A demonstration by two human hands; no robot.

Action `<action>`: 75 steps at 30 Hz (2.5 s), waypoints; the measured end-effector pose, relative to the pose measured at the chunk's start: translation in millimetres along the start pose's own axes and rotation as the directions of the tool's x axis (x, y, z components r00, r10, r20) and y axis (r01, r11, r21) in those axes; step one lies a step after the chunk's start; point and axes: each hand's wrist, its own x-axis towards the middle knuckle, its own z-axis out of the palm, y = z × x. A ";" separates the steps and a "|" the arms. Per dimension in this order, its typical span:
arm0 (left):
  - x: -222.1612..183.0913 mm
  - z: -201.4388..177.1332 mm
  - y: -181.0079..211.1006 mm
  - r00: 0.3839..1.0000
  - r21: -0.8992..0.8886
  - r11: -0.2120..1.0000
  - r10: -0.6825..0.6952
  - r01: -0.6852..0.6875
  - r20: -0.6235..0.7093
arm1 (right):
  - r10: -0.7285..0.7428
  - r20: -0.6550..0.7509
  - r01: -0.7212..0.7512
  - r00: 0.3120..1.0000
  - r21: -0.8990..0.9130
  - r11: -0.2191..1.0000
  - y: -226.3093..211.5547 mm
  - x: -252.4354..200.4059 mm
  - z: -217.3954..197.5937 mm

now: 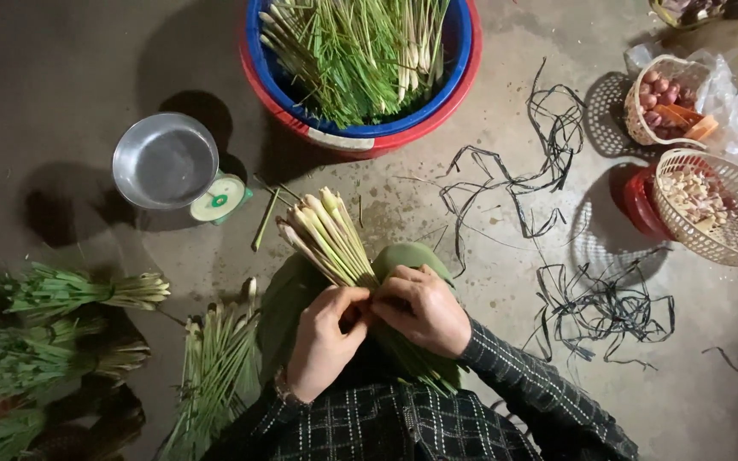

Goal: Sorting, weighing, and bundling lemongrass stalks using thin strips and scissors.

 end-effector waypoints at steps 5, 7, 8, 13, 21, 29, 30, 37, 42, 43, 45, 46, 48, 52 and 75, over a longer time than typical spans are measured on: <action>-2.6 1.6 -5.6 0.994 -0.050 0.996 0.071 -0.075 -0.087 | -0.192 0.165 0.155 0.967 0.213 0.965 8.1 -2.0 -20.4; -3.6 2.2 -3.8 0.990 -0.027 0.995 0.097 -0.100 -0.102 | -0.212 0.177 0.168 0.961 0.238 0.957 9.2 -1.0 -24.5; -3.8 2.4 -2.9 0.985 -0.003 0.992 0.125 -0.126 -0.121 | -0.237 0.189 0.183 0.953 0.262 0.947 9.8 -0.1 -26.9; -4.8 4.4 -0.8 0.971 0.042 0.983 0.181 -0.176 -0.158 | -0.027 0.073 0.009 0.997 0.236 0.972 6.7 -0.9 -10.3; -6.2 -1.2 -15.2 0.998 -0.174 0.984 -0.051 0.044 -0.038 | -0.029 -0.066 0.038 0.997 0.136 0.990 -0.5 -5.8 3.4; 4.3 -7.0 -23.7 0.962 -0.415 0.869 -0.221 0.268 0.158 | -0.030 -0.049 0.041 0.998 0.234 0.971 -3.9 -15.1 -3.4; 3.5 -6.5 -22.4 0.962 -0.414 0.870 -0.219 0.267 0.161 | -0.029 -0.052 0.040 0.998 0.234 0.971 -8.1 -14.5 -3.6; -11.0 3.4 -37.6 0.939 -0.584 0.736 -0.286 0.343 0.190 | 0.036 -0.114 -0.019 0.993 0.153 0.988 -4.3 -5.8 10.2; -17.1 4.0 -37.8 0.935 -0.612 0.711 -0.317 0.346 0.161 | 0.098 -0.171 -0.078 0.980 0.120 0.990 -11.5 0.0 17.9; -17.0 3.7 -34.6 0.938 -0.573 0.746 -0.319 0.338 0.138 | 0.093 -0.196 -0.076 0.976 0.094 0.993 -12.5 0.0 19.0; -18.0 2.4 -30.6 0.939 -0.531 0.779 -0.325 0.334 0.114 | 0.088 -0.216 -0.074 0.972 0.071 0.995 -14.3 -1.7 21.0; -17.9 2.5 -29.6 0.948 -0.509 0.803 -0.299 0.310 0.106 | 0.094 -0.202 -0.083 0.975 0.061 0.995 -14.3 -3.2 20.3; -15.7 0.4 -26.8 0.957 -0.487 0.825 -0.274 0.285 0.096 | 0.099 -0.187 -0.091 0.977 0.049 0.995 -15.3 -6.0 16.0; -2.9 -11.5 -4.1 0.994 -0.211 0.972 -0.106 0.106 0.009 | -0.059 -0.147 0.074 0.987 0.094 0.993 -23.3 -11.6 4.8; -18.0 6.0 -34.5 0.962 -0.484 0.831 -0.243 0.273 0.126 | 0.107 -0.207 -0.094 0.972 0.072 0.993 -8.1 -3.3 20.2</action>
